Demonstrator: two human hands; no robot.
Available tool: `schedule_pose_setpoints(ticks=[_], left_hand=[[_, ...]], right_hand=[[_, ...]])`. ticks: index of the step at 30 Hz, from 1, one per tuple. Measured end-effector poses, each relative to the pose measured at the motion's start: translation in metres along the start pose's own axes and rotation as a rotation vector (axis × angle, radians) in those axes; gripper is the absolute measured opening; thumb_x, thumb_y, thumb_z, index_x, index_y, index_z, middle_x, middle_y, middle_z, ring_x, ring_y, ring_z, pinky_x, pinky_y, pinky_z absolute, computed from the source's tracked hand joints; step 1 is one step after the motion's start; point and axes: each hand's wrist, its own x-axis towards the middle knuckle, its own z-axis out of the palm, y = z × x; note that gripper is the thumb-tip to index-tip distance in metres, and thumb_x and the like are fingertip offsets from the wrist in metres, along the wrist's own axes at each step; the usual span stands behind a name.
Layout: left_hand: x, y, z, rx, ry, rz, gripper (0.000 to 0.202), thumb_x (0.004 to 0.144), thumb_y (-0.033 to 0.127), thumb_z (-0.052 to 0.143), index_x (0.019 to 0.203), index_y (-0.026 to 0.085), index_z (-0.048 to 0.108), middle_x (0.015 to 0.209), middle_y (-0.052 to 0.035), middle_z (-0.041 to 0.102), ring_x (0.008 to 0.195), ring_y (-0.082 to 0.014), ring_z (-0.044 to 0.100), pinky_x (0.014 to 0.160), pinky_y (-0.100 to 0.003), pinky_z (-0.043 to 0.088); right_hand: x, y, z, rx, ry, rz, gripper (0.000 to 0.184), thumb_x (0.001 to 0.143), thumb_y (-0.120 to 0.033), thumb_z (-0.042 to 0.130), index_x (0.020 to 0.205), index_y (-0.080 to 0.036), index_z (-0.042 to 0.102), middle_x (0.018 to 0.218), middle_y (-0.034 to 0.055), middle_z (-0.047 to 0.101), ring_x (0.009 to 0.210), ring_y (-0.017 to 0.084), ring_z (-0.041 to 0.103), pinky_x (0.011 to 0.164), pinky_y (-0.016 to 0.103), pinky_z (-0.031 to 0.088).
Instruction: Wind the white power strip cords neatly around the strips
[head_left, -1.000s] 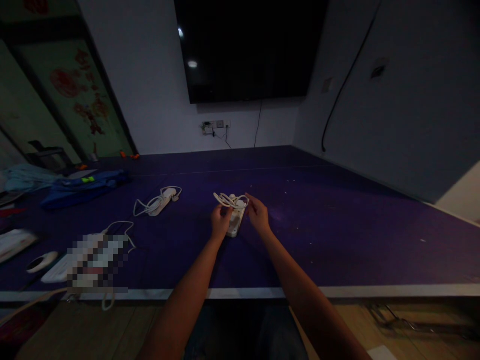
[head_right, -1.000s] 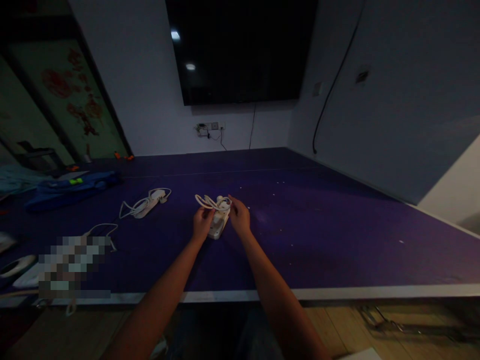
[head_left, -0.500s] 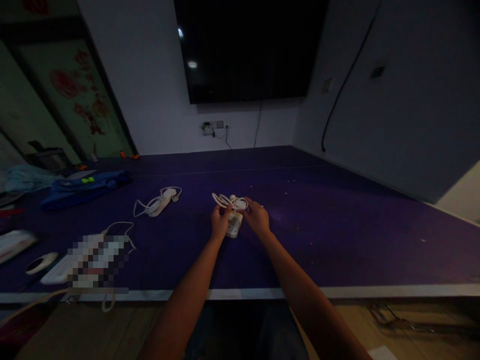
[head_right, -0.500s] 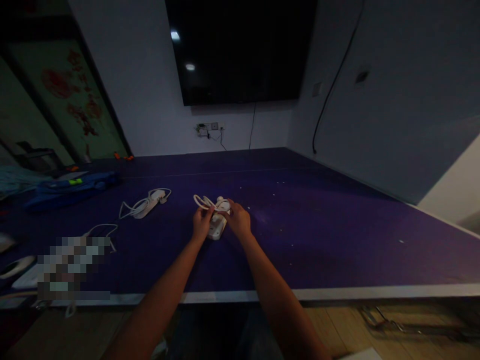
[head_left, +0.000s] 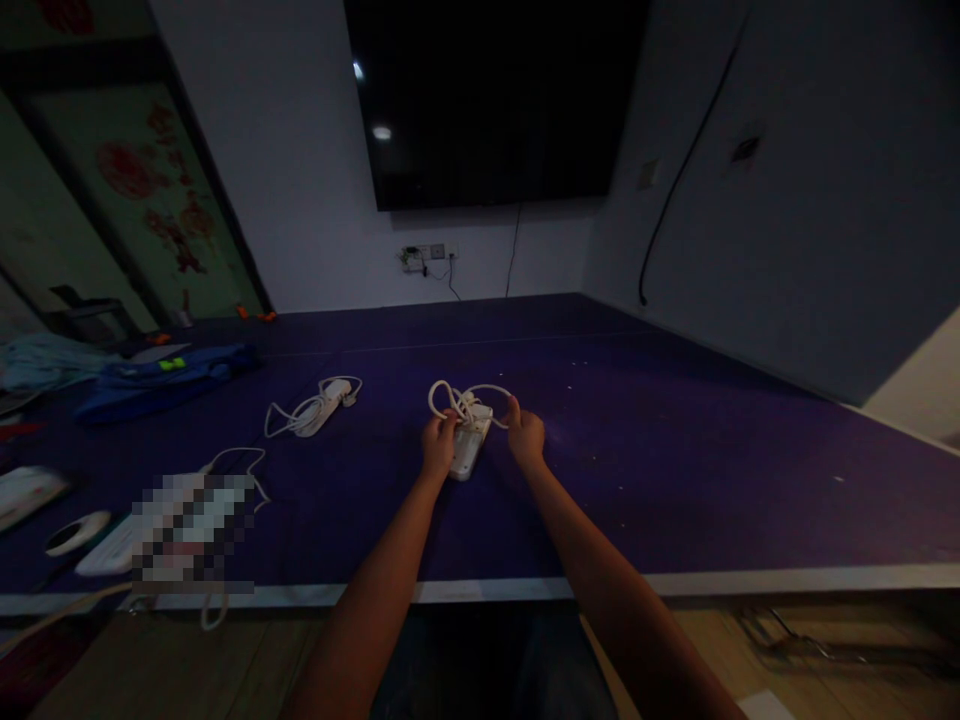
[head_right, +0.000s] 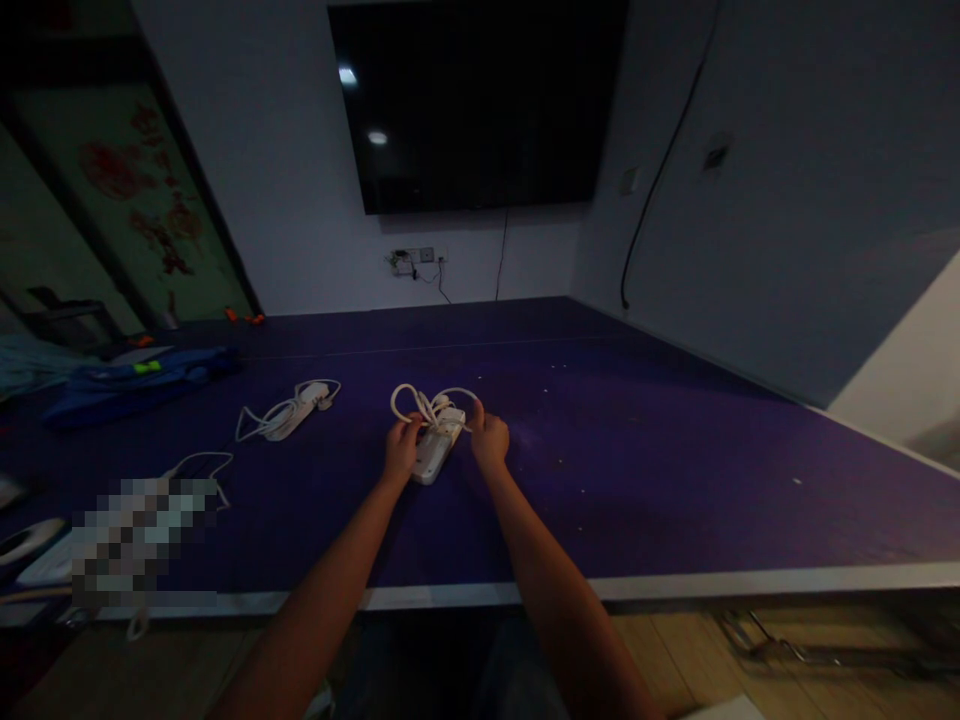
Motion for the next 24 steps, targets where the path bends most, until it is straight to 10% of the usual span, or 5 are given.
schedule_pose_setpoints(ticks=[15, 24], left_hand=[[0.004, -0.003, 0.001, -0.133, -0.029, -0.046, 0.038, 0.077, 0.047, 0.054, 0.09, 0.014, 0.067, 0.086, -0.0081, 0.071, 0.079, -0.0187, 0.065, 0.06, -0.024, 0.045], [-0.006, 0.006, 0.004, -0.053, -0.037, 0.056, 0.039, 0.075, 0.05, 0.061, 0.09, 0.015, 0.068, 0.087, -0.0084, 0.07, 0.083, -0.019, 0.064, 0.075, -0.027, 0.046]], right_hand=[[0.0, -0.001, 0.004, 0.862, -0.144, 0.574, 0.053, 0.079, -0.066, 0.044, 0.056, -0.018, 0.05, 0.033, -0.0067, 0.034, 0.028, 0.007, 0.029, 0.031, 0.021, 0.025], [-0.001, 0.004, -0.005, 0.335, 0.127, 0.101, 0.067, 0.075, -0.062, 0.054, 0.117, -0.009, 0.057, 0.053, 0.0004, 0.06, 0.048, 0.016, 0.056, 0.052, 0.027, 0.044]])
